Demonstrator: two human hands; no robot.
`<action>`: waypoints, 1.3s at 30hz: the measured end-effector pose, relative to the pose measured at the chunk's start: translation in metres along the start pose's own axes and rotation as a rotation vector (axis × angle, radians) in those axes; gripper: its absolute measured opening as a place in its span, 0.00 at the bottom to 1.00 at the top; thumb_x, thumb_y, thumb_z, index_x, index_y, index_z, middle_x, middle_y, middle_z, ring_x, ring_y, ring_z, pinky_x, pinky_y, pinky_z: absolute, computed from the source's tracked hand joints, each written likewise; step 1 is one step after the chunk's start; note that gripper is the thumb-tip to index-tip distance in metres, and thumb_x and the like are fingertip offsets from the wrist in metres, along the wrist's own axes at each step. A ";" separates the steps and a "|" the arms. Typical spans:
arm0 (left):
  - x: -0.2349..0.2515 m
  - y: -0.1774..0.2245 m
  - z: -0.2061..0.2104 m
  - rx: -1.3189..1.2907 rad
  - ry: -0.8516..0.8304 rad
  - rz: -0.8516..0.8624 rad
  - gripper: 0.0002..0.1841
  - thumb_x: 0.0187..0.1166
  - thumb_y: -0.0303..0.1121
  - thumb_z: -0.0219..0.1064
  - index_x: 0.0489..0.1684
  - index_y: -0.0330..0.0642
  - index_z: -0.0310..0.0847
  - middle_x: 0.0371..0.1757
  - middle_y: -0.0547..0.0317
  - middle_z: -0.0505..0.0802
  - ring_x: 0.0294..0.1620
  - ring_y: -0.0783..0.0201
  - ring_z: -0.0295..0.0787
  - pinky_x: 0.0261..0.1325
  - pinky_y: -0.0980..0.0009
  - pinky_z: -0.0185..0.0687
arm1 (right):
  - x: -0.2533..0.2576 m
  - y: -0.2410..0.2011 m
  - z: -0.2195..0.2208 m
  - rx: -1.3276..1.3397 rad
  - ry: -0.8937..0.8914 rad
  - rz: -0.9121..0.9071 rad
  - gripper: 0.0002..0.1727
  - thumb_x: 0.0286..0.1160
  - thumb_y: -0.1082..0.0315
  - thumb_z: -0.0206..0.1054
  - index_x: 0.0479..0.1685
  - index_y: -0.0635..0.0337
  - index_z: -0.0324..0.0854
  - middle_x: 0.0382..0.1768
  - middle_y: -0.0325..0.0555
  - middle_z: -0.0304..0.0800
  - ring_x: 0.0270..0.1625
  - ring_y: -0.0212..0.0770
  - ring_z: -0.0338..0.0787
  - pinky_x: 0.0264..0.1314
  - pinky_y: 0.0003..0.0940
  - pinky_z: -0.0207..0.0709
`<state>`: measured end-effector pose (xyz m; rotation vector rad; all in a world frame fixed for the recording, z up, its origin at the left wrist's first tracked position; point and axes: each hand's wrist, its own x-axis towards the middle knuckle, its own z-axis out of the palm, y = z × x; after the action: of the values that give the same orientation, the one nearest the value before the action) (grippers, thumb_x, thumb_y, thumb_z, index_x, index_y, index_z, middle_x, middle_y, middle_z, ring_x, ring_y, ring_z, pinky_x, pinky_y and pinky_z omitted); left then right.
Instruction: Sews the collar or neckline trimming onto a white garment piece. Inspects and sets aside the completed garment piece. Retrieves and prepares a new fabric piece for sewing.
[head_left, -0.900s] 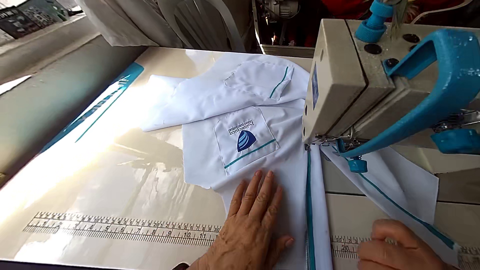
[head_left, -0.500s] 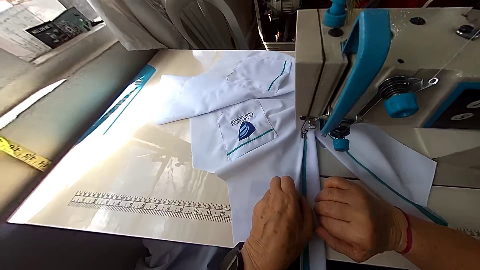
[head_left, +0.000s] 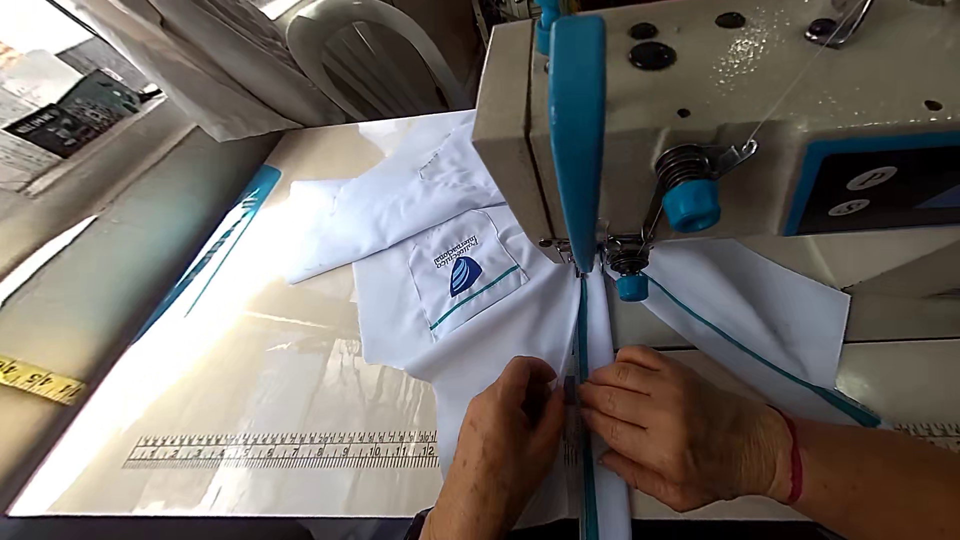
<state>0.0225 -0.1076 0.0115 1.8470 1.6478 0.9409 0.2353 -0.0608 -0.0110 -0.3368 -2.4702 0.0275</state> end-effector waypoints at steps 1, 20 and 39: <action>0.000 -0.001 -0.001 -0.017 -0.013 -0.006 0.11 0.68 0.31 0.66 0.44 0.36 0.86 0.23 0.69 0.89 0.18 0.83 0.81 0.22 0.86 0.77 | 0.000 -0.001 0.000 -0.008 0.000 -0.006 0.21 0.84 0.55 0.54 0.45 0.57 0.91 0.51 0.47 0.96 0.57 0.46 0.91 0.61 0.40 0.76; -0.012 0.009 0.001 0.291 0.099 0.186 0.17 0.62 0.27 0.65 0.47 0.32 0.93 0.26 0.57 0.87 0.19 0.74 0.78 0.22 0.83 0.74 | 0.001 -0.005 0.001 -0.035 0.036 0.016 0.20 0.84 0.58 0.54 0.40 0.58 0.91 0.49 0.47 0.98 0.56 0.46 0.92 0.61 0.38 0.77; -0.005 0.014 0.011 0.463 0.030 0.382 0.17 0.66 0.28 0.61 0.44 0.36 0.96 0.26 0.54 0.86 0.21 0.63 0.83 0.21 0.74 0.77 | 0.002 -0.008 -0.001 0.012 0.036 -0.024 0.17 0.82 0.63 0.57 0.33 0.56 0.90 0.41 0.45 0.98 0.51 0.45 0.93 0.57 0.38 0.77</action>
<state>0.0397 -0.1133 0.0136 2.5363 1.6637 0.7740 0.2328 -0.0685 -0.0082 -0.3004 -2.4368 0.0264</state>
